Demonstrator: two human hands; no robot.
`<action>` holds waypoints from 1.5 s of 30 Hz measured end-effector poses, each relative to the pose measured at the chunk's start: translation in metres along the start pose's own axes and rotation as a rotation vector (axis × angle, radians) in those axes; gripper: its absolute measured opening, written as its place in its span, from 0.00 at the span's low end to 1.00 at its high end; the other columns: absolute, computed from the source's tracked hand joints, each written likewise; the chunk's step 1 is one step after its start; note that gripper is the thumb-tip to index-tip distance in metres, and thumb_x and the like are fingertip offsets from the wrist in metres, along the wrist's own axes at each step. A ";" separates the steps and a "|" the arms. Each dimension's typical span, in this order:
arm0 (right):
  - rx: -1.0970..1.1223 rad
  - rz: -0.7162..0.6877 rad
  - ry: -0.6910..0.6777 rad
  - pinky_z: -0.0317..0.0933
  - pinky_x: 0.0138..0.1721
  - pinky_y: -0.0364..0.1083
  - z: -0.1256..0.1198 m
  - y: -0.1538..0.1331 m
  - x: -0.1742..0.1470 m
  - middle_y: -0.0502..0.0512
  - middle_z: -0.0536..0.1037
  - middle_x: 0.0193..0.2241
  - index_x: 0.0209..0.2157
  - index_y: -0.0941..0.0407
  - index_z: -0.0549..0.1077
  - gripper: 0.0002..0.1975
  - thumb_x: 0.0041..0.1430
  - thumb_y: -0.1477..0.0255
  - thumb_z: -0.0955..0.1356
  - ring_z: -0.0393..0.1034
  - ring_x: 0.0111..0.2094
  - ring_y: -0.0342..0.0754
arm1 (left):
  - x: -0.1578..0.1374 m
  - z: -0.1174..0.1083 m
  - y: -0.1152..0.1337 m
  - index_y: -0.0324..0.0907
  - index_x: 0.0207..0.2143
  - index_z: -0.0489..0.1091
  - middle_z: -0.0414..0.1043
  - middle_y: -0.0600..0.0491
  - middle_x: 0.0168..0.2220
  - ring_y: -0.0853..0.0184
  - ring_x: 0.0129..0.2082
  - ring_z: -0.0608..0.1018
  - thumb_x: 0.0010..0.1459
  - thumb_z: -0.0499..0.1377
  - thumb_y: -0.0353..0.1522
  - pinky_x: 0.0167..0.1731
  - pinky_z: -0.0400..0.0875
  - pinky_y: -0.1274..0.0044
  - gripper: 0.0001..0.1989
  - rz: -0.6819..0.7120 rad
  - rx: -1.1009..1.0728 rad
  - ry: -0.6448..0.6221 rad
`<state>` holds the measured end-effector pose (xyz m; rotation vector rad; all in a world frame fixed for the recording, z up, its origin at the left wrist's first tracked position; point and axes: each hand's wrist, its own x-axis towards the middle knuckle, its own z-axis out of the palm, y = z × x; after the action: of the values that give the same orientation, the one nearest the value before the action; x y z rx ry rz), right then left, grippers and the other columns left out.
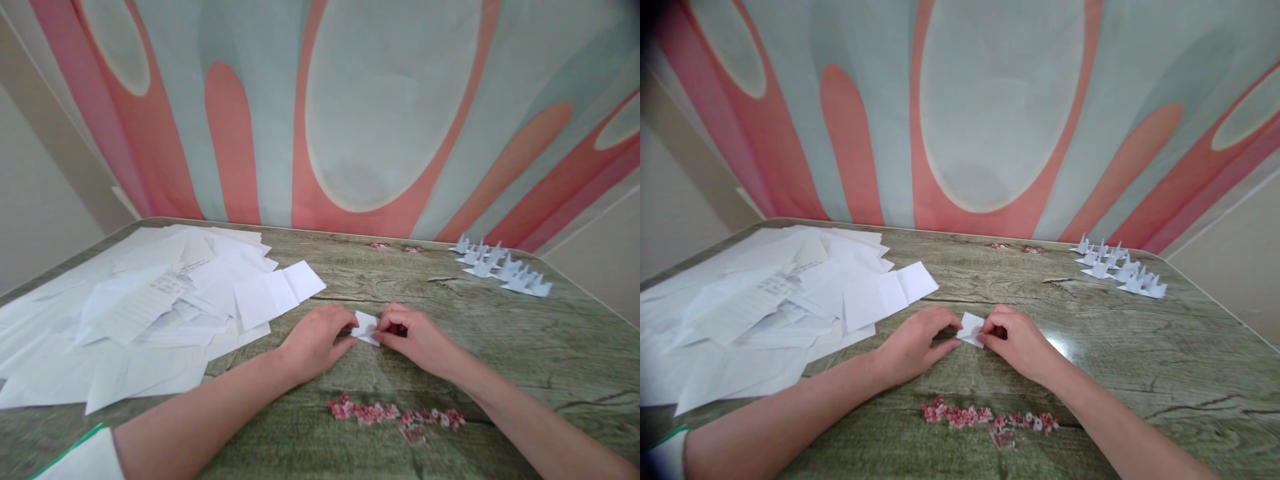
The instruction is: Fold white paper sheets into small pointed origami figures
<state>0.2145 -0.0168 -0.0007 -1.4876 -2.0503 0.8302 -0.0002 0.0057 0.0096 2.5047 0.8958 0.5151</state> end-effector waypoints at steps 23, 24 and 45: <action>-0.148 0.004 0.053 0.53 0.28 0.42 0.006 -0.004 0.002 0.49 0.67 0.25 0.24 0.56 0.68 0.09 0.56 0.72 0.63 0.62 0.26 0.42 | 0.007 0.016 0.002 0.42 0.26 0.70 0.67 0.53 0.35 0.63 0.41 0.67 0.51 0.56 0.29 0.43 0.60 0.70 0.04 -0.143 0.033 0.158; -0.152 0.004 0.055 0.53 0.28 0.42 0.006 -0.005 0.002 0.49 0.67 0.25 0.24 0.56 0.68 0.08 0.56 0.72 0.63 0.62 0.26 0.42 | 0.007 0.016 0.002 0.42 0.26 0.70 0.67 0.53 0.35 0.63 0.41 0.67 0.51 0.56 0.29 0.43 0.60 0.70 0.04 -0.153 0.039 0.158; -0.238 0.033 0.079 0.54 0.30 0.42 0.011 -0.006 0.007 0.50 0.68 0.26 0.27 0.57 0.65 0.02 0.51 0.77 0.63 0.62 0.27 0.43 | -0.002 0.005 0.026 0.44 0.44 0.66 0.66 0.50 0.41 0.60 0.45 0.65 0.58 0.51 0.28 0.43 0.59 0.68 0.12 0.012 0.344 0.019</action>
<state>0.2009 -0.0132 -0.0046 -1.6556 -2.1291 0.5445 0.0136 -0.0151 0.0176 2.8172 1.0540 0.4178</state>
